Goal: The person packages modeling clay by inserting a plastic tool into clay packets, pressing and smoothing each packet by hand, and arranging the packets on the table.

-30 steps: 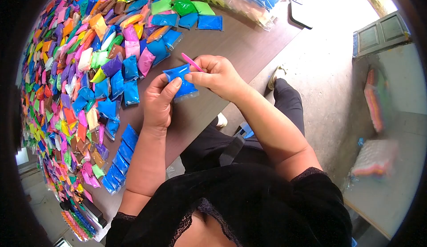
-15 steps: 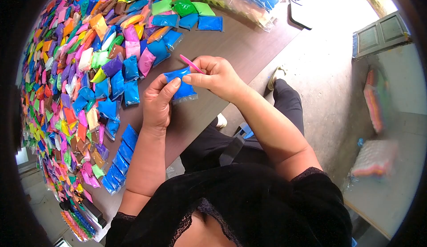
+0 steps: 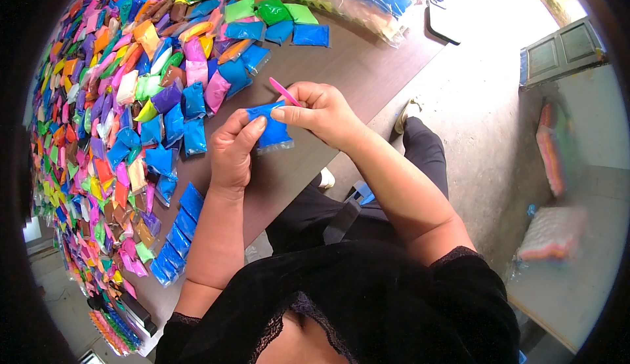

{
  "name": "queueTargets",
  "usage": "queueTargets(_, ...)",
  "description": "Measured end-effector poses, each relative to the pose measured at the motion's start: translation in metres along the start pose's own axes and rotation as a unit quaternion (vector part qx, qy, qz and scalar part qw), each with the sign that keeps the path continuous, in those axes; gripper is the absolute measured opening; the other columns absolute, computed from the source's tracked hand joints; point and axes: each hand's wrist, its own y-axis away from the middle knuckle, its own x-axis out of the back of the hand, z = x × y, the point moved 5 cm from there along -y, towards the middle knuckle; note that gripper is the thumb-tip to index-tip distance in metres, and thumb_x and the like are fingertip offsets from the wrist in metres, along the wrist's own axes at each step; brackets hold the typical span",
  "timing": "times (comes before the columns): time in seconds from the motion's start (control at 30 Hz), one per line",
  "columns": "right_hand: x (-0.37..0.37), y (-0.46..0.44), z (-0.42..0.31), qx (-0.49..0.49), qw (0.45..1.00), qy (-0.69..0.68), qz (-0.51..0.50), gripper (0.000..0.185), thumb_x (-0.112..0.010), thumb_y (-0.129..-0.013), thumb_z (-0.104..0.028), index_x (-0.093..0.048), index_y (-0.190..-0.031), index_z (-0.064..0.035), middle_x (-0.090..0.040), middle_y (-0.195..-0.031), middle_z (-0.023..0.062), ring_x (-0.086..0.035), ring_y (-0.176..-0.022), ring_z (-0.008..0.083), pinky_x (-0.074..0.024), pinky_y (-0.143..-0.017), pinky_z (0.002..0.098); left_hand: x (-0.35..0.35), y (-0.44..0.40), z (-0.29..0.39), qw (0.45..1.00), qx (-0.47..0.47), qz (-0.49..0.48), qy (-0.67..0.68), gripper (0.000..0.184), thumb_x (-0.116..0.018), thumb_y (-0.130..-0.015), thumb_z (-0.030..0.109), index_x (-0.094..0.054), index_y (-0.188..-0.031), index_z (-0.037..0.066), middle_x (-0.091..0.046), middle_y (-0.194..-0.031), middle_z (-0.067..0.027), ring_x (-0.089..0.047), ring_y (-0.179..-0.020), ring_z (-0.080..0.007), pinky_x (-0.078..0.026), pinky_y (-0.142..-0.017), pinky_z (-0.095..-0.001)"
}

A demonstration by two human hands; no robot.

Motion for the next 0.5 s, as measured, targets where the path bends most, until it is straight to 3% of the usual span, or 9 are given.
queueTargets(0.03, 0.000, 0.000, 0.001, 0.000, 1.000, 0.000, 0.000, 0.007, -0.069, -0.089, -0.001, -0.065, -0.094, -0.0009, -0.064, -0.088, 0.0013, -0.059, -0.079, 0.0076, -0.0480, -0.069, 0.0221, 0.001, -0.001, -0.001, 1.000, -0.011, -0.011, -0.023, 0.015, -0.066, -0.091, 0.009, -0.070, -0.100, -0.002, -0.062, -0.099, -0.0004, -0.058, -0.090, -0.0071, -0.047, -0.079, -0.0218)
queueTargets(0.1, 0.001, 0.000, 0.002, 0.023, 1.000, -0.005, 0.010, 0.016, -0.077, -0.087, -0.017, -0.067, -0.088, -0.0046, -0.056, -0.072, -0.0080, -0.046, -0.066, 0.0006, -0.0357, -0.056, 0.0190, 0.000, -0.001, -0.001, 0.998, -0.022, -0.022, -0.045, 0.015, -0.066, -0.091, 0.009, -0.070, -0.101, -0.002, -0.062, -0.099, -0.0002, -0.059, -0.089, -0.0069, -0.047, -0.079, -0.0220)
queueTargets(0.2, 0.001, 0.001, 0.001, 0.036, 0.999, -0.009, 0.032, 0.017, -0.077, -0.086, -0.018, -0.068, -0.089, -0.0043, -0.055, -0.072, -0.0078, -0.046, -0.065, 0.0003, -0.0346, -0.055, 0.0188, -0.004, 0.000, -0.002, 0.999, 0.014, -0.032, -0.023, 0.017, -0.068, -0.091, 0.009, -0.069, -0.104, -0.001, -0.064, -0.099, -0.0005, -0.059, -0.090, -0.0065, -0.048, -0.080, -0.0226)
queueTargets(0.3, 0.005, 0.000, 0.006, -0.003, 0.998, -0.046, 0.043, 0.016, -0.077, -0.086, -0.018, -0.068, -0.090, -0.0045, -0.056, -0.071, -0.0072, -0.046, -0.065, 0.0005, -0.0348, -0.056, 0.0187, -0.007, 0.002, -0.002, 0.998, 0.030, -0.034, -0.041, 0.019, -0.068, -0.090, 0.009, -0.067, -0.106, -0.001, -0.067, -0.098, -0.0014, -0.060, -0.090, -0.0062, -0.049, -0.080, -0.0232)
queueTargets(0.43, 0.003, 0.001, 0.004, -0.028, 0.997, -0.039, 0.060, 0.019, -0.078, -0.086, -0.020, -0.069, -0.089, -0.0039, -0.056, -0.072, -0.0063, -0.048, -0.065, 0.0020, -0.0368, -0.056, 0.0198, -0.002, 0.000, -0.004, 0.999, 0.015, 0.024, 0.039, 0.019, -0.069, -0.090, 0.010, -0.066, -0.107, 0.000, -0.069, -0.098, -0.0028, -0.061, -0.089, -0.0076, -0.050, -0.081, -0.0242)
queueTargets(0.5, -0.002, -0.001, -0.001, 0.032, 0.996, 0.087, 0.008, 0.011, -0.070, -0.091, -0.008, -0.066, -0.098, -0.0011, -0.062, -0.085, -0.0014, -0.055, -0.075, 0.0045, -0.0439, -0.064, 0.0204, 0.005, -0.002, -0.008, 0.992, 0.020, 0.054, 0.110, 0.020, -0.070, -0.090, 0.010, -0.067, -0.108, 0.001, -0.069, -0.099, -0.0035, -0.063, -0.089, -0.0091, -0.049, -0.085, -0.0252)
